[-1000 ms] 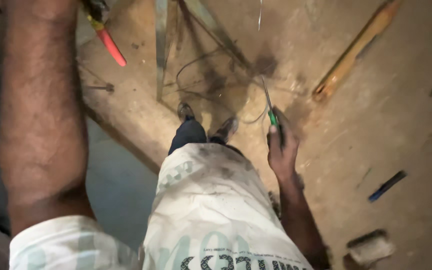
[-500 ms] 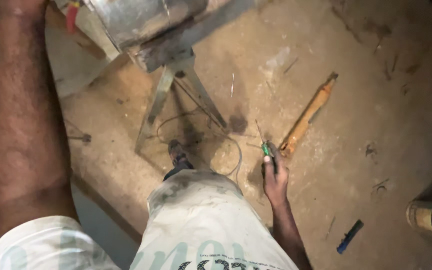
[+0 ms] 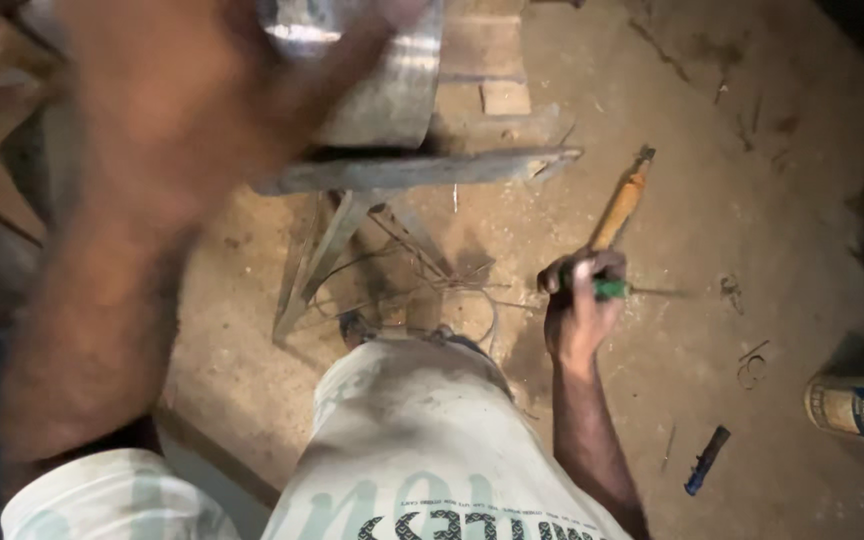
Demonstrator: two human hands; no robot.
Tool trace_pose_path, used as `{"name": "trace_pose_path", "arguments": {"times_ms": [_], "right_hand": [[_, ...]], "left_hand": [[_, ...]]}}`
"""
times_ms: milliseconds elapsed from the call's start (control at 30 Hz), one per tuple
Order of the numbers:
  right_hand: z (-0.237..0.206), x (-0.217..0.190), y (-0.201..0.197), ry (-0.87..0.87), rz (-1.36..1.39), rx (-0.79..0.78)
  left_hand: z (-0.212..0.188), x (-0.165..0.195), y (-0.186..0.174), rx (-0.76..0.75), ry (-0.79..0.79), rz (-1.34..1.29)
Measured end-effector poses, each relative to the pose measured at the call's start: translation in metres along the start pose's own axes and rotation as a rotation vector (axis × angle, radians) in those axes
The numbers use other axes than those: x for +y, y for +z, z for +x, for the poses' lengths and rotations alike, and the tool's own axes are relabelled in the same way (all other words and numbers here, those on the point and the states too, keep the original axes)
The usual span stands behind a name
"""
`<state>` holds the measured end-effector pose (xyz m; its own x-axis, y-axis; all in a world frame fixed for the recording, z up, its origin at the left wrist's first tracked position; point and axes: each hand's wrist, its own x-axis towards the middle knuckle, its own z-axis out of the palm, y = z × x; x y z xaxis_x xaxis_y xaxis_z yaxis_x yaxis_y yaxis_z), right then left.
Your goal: The person removes dark rectangular components from the slots of a cylindrical metal motor stator using a screwdriver. They then handle and inspect the removed components by hand.
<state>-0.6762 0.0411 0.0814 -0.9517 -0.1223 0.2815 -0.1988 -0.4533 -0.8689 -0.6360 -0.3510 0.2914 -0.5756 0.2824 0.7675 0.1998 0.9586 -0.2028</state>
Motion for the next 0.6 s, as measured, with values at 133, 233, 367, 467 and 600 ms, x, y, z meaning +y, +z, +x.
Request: {"name": "trace_pose_path", "arguments": {"times_ms": [133, 233, 367, 467, 600], "right_hand": [[0.041, -0.013, 0.032, 0.026, -0.117, -0.023], [0.064, -0.011, 0.049, 0.051, -0.098, -0.189], [0.067, -0.008, 0.040, 0.074, -0.088, -0.215], [0.058, -0.014, 0.027, 0.064, -0.111, -0.428], [0.045, -0.028, 0.036, 0.188, -0.250, -0.675]], "left_hand": [[0.026, 0.037, 0.017, 0.102, -0.075, 0.025], [0.033, 0.042, 0.013, 0.097, -0.137, 0.099], [0.040, 0.031, 0.009, 0.086, -0.102, 0.087], [0.040, 0.020, 0.005, 0.091, -0.056, 0.045], [0.044, 0.020, 0.009, 0.011, -0.094, -0.025]]}}
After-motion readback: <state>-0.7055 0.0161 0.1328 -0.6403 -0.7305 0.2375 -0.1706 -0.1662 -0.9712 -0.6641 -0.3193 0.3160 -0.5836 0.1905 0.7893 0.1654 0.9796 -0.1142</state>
